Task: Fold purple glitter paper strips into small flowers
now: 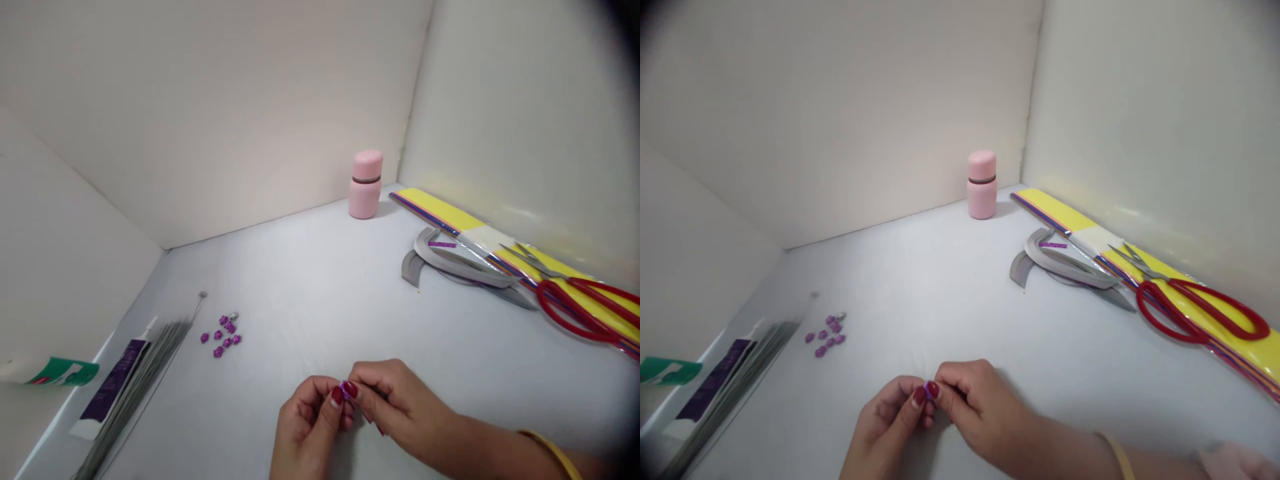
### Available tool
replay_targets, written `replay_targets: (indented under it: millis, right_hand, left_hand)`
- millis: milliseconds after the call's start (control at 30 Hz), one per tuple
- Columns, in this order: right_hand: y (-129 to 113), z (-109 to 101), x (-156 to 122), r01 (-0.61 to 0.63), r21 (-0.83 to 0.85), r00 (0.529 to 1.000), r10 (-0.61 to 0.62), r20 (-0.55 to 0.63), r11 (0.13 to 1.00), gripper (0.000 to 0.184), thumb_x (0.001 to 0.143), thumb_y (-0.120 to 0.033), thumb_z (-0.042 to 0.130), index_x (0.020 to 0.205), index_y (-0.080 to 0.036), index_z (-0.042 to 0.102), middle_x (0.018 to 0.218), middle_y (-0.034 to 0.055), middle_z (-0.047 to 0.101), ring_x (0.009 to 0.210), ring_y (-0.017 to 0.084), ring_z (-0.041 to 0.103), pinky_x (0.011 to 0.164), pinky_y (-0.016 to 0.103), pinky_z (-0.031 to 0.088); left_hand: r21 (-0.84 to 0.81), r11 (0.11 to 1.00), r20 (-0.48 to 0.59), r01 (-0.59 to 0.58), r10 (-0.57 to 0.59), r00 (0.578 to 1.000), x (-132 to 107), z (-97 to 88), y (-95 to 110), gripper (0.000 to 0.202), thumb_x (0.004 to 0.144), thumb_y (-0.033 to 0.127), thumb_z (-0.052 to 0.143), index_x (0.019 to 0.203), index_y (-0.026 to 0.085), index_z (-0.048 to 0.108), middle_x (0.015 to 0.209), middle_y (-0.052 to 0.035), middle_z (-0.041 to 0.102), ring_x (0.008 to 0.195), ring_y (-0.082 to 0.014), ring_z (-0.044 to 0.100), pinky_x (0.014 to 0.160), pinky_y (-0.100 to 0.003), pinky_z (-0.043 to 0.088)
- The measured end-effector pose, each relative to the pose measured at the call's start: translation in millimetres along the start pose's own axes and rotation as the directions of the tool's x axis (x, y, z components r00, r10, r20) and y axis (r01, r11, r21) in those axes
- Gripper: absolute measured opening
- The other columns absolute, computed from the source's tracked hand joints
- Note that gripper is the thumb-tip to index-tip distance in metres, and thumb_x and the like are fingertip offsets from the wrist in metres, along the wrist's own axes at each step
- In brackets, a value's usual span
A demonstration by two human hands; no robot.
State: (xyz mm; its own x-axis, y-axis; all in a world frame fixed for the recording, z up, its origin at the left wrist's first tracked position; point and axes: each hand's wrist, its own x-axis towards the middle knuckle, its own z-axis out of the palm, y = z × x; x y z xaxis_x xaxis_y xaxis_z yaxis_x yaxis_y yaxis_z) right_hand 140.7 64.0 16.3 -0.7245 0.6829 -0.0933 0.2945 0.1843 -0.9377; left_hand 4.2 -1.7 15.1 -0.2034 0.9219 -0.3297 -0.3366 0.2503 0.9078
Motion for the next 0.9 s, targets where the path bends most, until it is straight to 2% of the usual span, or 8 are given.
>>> replay_targets:
  millis: [167,300,400,500,600,767,900]
  right_hand:
    - [5,3,0,-0.05,0.108,0.998,0.047,0.036,0.993,0.04,0.091,-0.043,0.037,0.061,-0.017,0.048,0.051,-0.0039,0.045,0.047,0.009,0.043,0.046,0.018,0.034]
    - [4,3,0,-0.077,0.145,0.996,0.071,0.045,0.986,0.042,0.091,-0.045,0.036,0.061,-0.017,0.047,0.053,-0.0028,0.047,0.049,0.009,0.045,0.048,0.019,0.036]
    - [4,3,0,-0.062,0.093,0.997,0.058,0.046,0.994,0.041,0.089,-0.045,0.041,0.06,-0.017,0.048,0.05,-0.0037,0.044,0.047,0.009,0.044,0.045,0.019,0.033]
    - [5,1,1,-0.081,0.144,0.995,0.071,0.077,0.986,0.039,0.088,-0.046,0.042,0.063,-0.017,0.049,0.05,-0.004,0.045,0.045,0.008,0.043,0.043,0.018,0.033]
    - [4,1,3,-0.124,0.271,0.989,0.096,0.111,0.954,0.041,0.086,-0.051,0.042,0.065,-0.016,0.048,0.051,-0.0042,0.047,0.041,0.007,0.042,0.041,0.018,0.033]
    - [-2,2,4,-0.196,0.436,0.978,0.142,0.154,0.878,0.043,0.081,-0.055,0.046,0.063,-0.016,0.046,0.048,-0.0058,0.047,0.035,0.004,0.038,0.036,0.015,0.029]
    - [-4,5,2,-0.228,0.53,0.972,0.155,0.178,0.817,0.039,0.083,-0.05,0.046,0.065,-0.016,0.046,0.046,-0.0072,0.046,0.032,0.003,0.036,0.034,0.014,0.026]
  left_hand:
    - [0.037,0.999,-0.032,0.019,-0.018,0.999,2,-2.1,-1,0.027,0.063,0.037,0.075,0.061,0.013,0.064,0.052,0.0001,0.06,0.05,-0.0084,0.05,0.051,-0.019,0.038]
    - [0.042,0.999,0.031,-0.007,0.006,0.999,3,-6.2,-5,0.025,0.067,0.035,0.072,0.061,0.012,0.063,0.055,-0.0014,0.062,0.052,-0.0091,0.051,0.052,-0.019,0.038]
    - [0.186,0.978,0.064,-0.097,0.086,0.994,2,-9.1,-8,0.022,0.072,0.034,0.067,0.065,0.014,0.064,0.06,-0.0028,0.065,0.058,-0.0127,0.055,0.056,-0.021,0.041]
    - [0.398,0.89,0.075,-0.224,0.212,0.974,1,-10.7,-6,0.018,0.076,0.031,0.063,0.067,0.016,0.067,0.067,-0.0042,0.067,0.063,-0.0158,0.058,0.059,-0.023,0.044]
    - [0.516,0.79,0.099,-0.333,0.33,0.939,-1,-10.1,-2,0.017,0.078,0.026,0.06,0.066,0.018,0.069,0.065,-0.0031,0.066,0.062,-0.0156,0.059,0.058,-0.023,0.044]
    - [0.565,0.653,0.188,-0.505,0.494,0.849,-5,-6.3,2,0.016,0.081,0.018,0.057,0.078,0.022,0.072,0.068,-0.0028,0.068,0.062,-0.0154,0.061,0.059,-0.023,0.045]
    - [0.682,0.423,0.268,-0.597,0.614,0.742,-10,-6.3,5,0.014,0.081,0.016,0.057,0.079,0.021,0.07,0.065,-0.0027,0.067,0.06,-0.016,0.06,0.058,-0.024,0.043]
